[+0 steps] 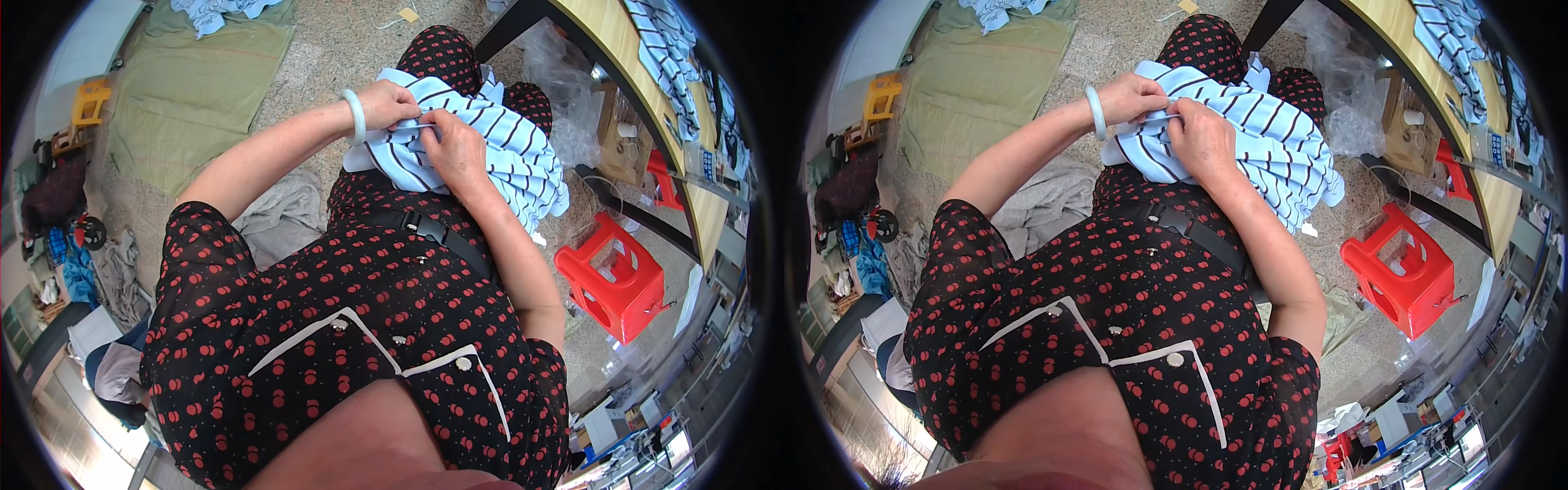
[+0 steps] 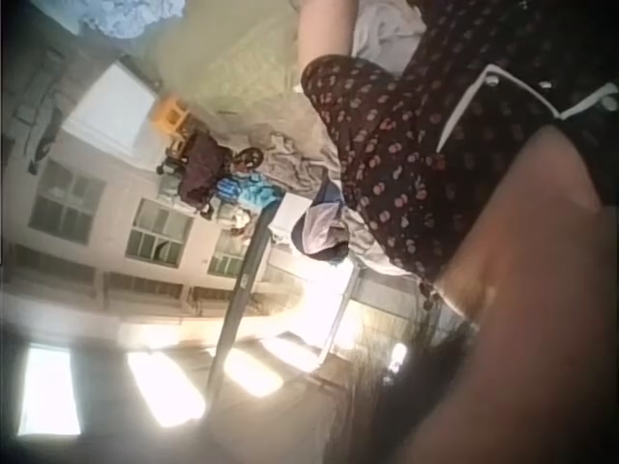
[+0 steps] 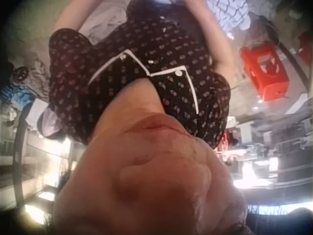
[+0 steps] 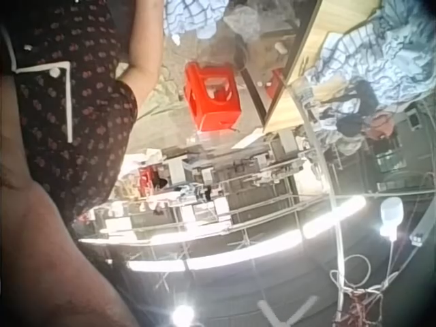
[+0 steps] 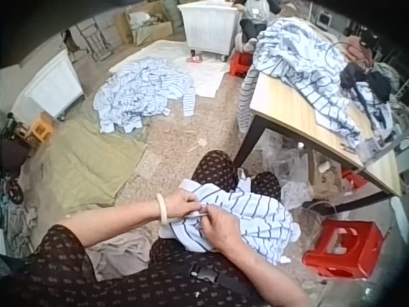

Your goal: The recorder is inspecting striped shirts for quality control, checking seams, and trimming loose threads.

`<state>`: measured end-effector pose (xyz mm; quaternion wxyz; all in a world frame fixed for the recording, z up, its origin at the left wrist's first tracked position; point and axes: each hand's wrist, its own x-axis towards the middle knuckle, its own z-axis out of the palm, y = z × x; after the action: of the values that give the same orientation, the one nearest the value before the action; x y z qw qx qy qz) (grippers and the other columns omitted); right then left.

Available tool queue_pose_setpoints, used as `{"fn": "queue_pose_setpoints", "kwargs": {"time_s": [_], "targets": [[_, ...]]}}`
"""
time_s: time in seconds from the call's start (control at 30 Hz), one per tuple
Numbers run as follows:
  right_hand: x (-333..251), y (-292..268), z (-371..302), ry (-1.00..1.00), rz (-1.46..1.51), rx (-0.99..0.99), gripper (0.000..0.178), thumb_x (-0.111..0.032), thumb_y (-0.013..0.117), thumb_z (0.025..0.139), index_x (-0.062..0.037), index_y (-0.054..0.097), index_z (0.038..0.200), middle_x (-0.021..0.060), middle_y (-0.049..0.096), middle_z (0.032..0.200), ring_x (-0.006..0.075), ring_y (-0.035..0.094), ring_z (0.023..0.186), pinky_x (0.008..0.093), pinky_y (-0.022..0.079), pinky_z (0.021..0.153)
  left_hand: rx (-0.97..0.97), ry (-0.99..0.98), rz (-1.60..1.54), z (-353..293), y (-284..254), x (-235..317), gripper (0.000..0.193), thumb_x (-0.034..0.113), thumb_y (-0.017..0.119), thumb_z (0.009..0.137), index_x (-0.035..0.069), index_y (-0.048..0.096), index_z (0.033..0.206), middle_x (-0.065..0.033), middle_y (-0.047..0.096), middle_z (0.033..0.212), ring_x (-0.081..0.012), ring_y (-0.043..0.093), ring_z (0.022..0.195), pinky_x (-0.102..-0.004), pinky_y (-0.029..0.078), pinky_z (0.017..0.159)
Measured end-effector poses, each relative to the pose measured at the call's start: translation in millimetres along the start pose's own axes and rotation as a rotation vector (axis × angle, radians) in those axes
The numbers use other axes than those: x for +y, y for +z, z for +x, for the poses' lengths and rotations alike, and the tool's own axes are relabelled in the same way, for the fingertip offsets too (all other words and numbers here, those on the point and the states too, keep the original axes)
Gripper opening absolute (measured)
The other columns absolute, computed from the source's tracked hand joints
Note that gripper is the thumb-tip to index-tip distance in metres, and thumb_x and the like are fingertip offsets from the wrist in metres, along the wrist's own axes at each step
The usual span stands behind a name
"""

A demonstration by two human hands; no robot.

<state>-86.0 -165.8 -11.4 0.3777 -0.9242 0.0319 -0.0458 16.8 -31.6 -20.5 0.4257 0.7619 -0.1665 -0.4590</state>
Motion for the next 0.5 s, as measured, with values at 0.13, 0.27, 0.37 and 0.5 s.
{"fn": "queue_pose_setpoints", "kwargs": {"time_s": [0.13,0.27,0.37,0.5], "targets": [[1,2,2,-0.022,-0.011,0.050,0.009,-0.010,0.054,0.072,-0.0038,0.057,0.077,0.0135,0.059,0.069,0.0285,0.059,0.063,0.0375,0.046,0.057,0.160,0.149,0.057,-1,9,-4,0.020,0.022,0.057,0.081,0.003,0.062,0.080,0.0020,0.052,0.058,-0.0050,0.045,0.048,-0.0207,0.037,0.043],[3,4,3,0.017,-0.017,0.071,0.013,-0.012,0.058,0.072,-0.0064,0.059,0.083,0.0116,0.061,0.071,0.0284,0.059,0.063,0.0358,0.046,0.056,0.169,0.085,-0.047,-2,13,-6,0.018,0.021,0.058,0.078,0.003,0.064,0.079,-0.0026,0.058,0.064,-0.0080,0.052,0.057,-0.0235,0.042,0.052],[3,4,1,-0.014,-0.018,0.106,0.014,-0.010,0.058,0.072,-0.0057,0.059,0.086,0.0119,0.061,0.074,0.0281,0.059,0.065,0.0356,0.046,0.058,0.142,-0.002,-0.150,-3,13,-7,0.018,0.020,0.059,0.077,0.004,0.064,0.077,-0.0022,0.059,0.064,-0.0069,0.052,0.058,-0.0236,0.042,0.052],[3,3,-1,-0.075,-0.112,0.093,0.015,-0.009,0.058,0.072,-0.0049,0.060,0.087,0.0117,0.061,0.077,0.0274,0.059,0.069,0.0350,0.046,0.061,0.176,0.114,0.072,-4,13,-6,0.021,0.022,0.055,0.077,0.002,0.062,0.078,-0.0107,0.060,0.067,-0.0195,0.057,0.061,-0.0296,0.044,0.057]]}}
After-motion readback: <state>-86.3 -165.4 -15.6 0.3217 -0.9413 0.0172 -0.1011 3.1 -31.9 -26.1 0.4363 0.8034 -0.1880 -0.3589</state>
